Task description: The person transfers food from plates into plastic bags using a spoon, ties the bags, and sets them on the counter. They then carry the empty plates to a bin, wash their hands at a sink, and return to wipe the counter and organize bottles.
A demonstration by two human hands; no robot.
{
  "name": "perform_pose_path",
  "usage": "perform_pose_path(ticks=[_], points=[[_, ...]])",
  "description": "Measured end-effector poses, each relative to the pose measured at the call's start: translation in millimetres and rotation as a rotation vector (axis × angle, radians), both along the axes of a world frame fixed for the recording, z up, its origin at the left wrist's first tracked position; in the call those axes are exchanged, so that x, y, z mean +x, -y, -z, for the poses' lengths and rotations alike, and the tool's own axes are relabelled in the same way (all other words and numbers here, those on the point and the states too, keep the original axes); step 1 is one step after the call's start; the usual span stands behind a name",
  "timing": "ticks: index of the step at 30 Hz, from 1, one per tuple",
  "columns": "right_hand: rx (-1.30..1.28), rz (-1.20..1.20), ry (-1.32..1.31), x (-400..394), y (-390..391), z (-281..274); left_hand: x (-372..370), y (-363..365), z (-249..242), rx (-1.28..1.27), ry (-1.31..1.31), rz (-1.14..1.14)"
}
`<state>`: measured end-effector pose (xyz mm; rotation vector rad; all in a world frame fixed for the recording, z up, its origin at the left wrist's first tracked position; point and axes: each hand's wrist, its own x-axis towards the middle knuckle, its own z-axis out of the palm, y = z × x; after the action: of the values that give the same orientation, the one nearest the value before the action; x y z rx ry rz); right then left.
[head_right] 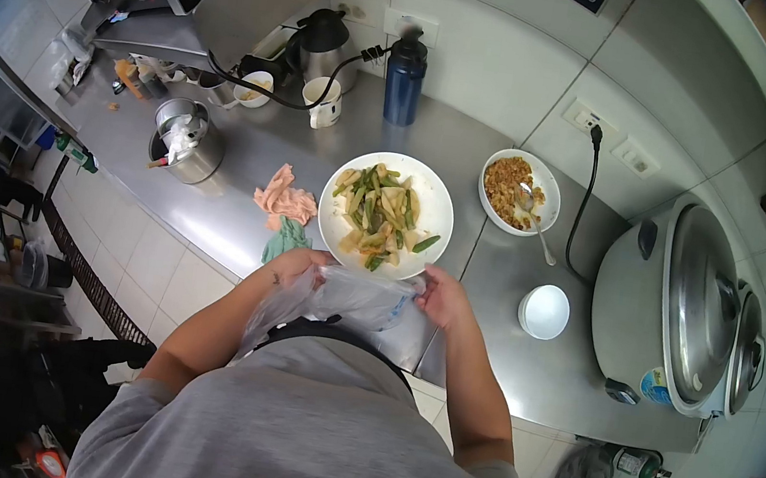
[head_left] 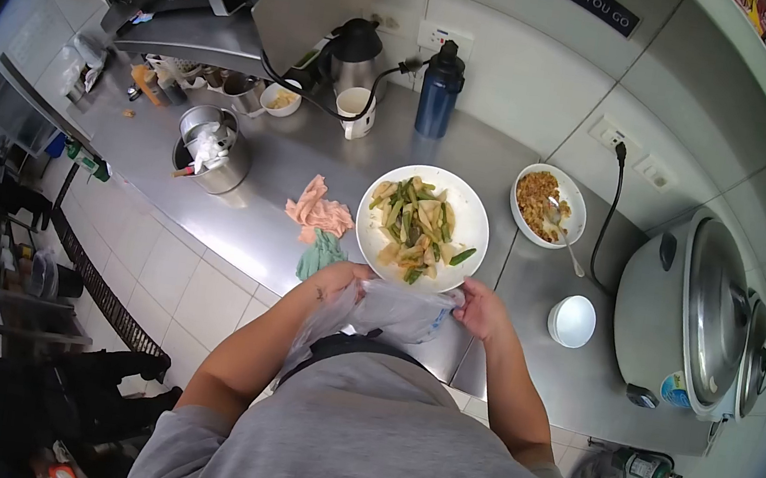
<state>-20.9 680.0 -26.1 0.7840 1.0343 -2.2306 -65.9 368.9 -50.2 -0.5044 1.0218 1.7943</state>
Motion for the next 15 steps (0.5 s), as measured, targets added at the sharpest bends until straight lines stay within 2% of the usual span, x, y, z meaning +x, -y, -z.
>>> perform_pose_path(ticks=[3, 5, 11, 15], points=[[0.097, -0.04, -0.018, -24, -4, 4, -6, -8, -15, -0.235, -0.037, -0.006], [0.252, -0.123, -0.1, -38, -8, 31, -17, -4, 1, -0.174, 0.005, 0.023], [0.381, -0.094, -0.201, -9, 1, 35, -39, 15, 26, -0.125, -0.034, 0.213], [0.462, -0.038, -0.318, 14, 16, -22, -32, 15, 8, -0.227, -0.223, 0.254]])
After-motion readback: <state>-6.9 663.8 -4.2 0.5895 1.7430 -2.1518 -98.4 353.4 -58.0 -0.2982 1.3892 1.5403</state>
